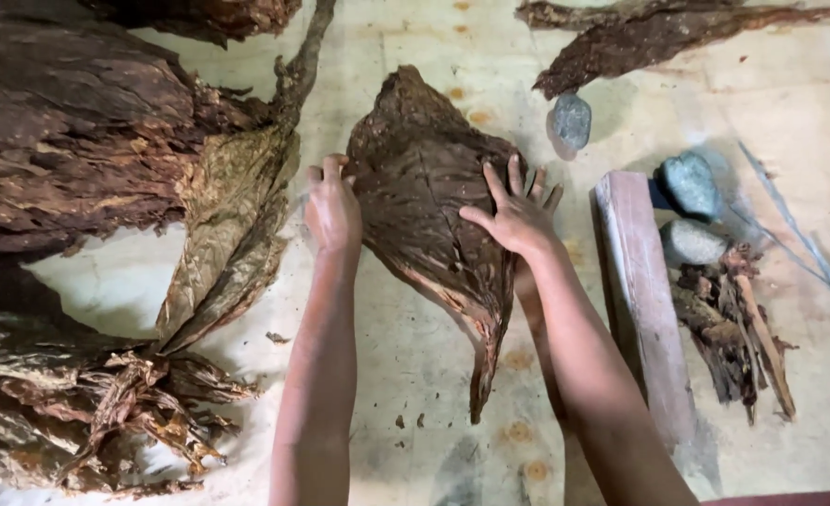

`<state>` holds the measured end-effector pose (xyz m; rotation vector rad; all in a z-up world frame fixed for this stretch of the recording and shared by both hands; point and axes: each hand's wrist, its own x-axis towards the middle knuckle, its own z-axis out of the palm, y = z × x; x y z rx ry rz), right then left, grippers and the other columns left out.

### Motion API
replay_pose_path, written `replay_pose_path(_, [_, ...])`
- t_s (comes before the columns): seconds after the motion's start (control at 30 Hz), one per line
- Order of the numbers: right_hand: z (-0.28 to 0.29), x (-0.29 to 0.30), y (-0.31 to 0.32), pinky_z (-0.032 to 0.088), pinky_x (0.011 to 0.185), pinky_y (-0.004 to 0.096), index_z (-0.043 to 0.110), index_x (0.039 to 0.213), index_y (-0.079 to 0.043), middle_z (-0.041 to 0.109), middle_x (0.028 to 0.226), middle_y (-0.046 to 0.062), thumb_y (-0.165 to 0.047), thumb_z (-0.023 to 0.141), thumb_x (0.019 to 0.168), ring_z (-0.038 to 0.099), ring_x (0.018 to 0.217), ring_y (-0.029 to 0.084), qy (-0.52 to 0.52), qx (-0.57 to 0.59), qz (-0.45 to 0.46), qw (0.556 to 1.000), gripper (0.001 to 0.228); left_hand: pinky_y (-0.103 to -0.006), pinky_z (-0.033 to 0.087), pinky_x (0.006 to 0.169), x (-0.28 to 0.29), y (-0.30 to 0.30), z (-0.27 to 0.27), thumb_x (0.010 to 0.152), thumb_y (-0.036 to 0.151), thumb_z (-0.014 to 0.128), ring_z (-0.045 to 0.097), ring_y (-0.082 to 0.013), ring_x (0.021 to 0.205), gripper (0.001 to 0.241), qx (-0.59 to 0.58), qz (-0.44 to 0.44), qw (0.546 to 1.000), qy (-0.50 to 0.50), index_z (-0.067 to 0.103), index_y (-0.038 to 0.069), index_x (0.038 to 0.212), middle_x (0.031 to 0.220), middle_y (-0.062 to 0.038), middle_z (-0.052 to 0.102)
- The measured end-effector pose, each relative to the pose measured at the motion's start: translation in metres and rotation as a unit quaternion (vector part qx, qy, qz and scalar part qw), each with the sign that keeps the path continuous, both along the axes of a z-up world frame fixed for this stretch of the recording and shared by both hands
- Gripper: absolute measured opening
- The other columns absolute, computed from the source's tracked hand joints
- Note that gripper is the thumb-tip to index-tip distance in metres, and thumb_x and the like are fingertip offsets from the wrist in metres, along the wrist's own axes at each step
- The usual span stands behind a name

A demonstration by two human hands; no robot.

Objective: Smoothing and flattening large dried tobacco leaves on a workbench using stones and a wooden block as weights.

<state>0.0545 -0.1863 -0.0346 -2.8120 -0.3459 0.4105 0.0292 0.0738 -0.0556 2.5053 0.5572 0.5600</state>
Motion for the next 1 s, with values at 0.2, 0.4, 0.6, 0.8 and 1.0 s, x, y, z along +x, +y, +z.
replay_pose_path(0.2, [0.013,-0.005,0.011,0.003,0.102,0.077,0.004,0.155,-0.024,-0.008,0.159,0.017,-0.083,0.024,0.083,-0.003,0.140,0.055,0.026,-0.050,-0.022,0.998,0.095,-0.0550,0.057,0.077,-0.011,-0.019,0.018,0.087,0.058,0.059,0.066,-0.0445,0.086,0.066,0.047,0.026,0.996,0.067,0.034,0.023,0.138,0.117,-0.011,0.048])
replay_pose_path(0.4, [0.023,-0.016,0.018,0.018,0.101,0.076,0.009,0.154,-0.012,0.000,0.157,0.024,-0.064,0.033,0.094,0.020,0.136,0.057,-0.028,0.018,-0.030,0.999,0.082,-0.0523,0.054,0.082,-0.036,-0.043,0.034,0.077,0.058,0.072,0.066,-0.0406,0.096,0.094,0.043,-0.038,0.994,0.088,0.028,0.010,0.144,0.110,-0.018,0.061])
replay_pose_path(0.6, [-0.008,-0.055,0.036,0.003,0.107,0.070,0.020,0.153,-0.024,0.022,0.157,0.016,-0.077,0.034,0.084,0.012,0.143,0.046,-0.136,-0.014,0.084,0.987,0.088,-0.0517,0.049,0.091,-0.023,-0.044,0.003,0.092,0.019,0.061,0.065,-0.0338,0.100,0.052,-0.163,-0.103,0.981,0.019,0.038,0.037,0.134,0.099,-0.005,0.060])
replay_pose_path(0.8, [-0.014,-0.042,0.016,0.010,0.106,0.072,0.018,0.153,-0.035,0.015,0.160,0.009,-0.090,0.022,0.076,0.005,0.144,0.045,-0.082,-0.039,0.021,0.996,0.095,-0.0486,0.052,0.080,-0.038,-0.018,-0.020,0.089,0.009,0.064,0.064,-0.0389,0.083,0.035,-0.109,-0.074,0.989,-0.067,0.049,0.027,0.116,0.091,-0.005,0.047])
replay_pose_path(1.0, [-0.015,-0.045,-0.009,0.009,0.111,0.067,0.027,0.151,-0.028,0.020,0.159,0.004,-0.070,0.023,0.095,0.017,0.144,0.040,-0.093,0.005,-0.060,0.994,0.071,-0.0484,0.057,0.073,-0.044,-0.022,0.000,0.081,0.030,0.073,0.066,-0.0417,0.081,0.034,0.011,-0.029,0.999,-0.015,0.054,0.026,0.109,0.096,-0.006,0.047])
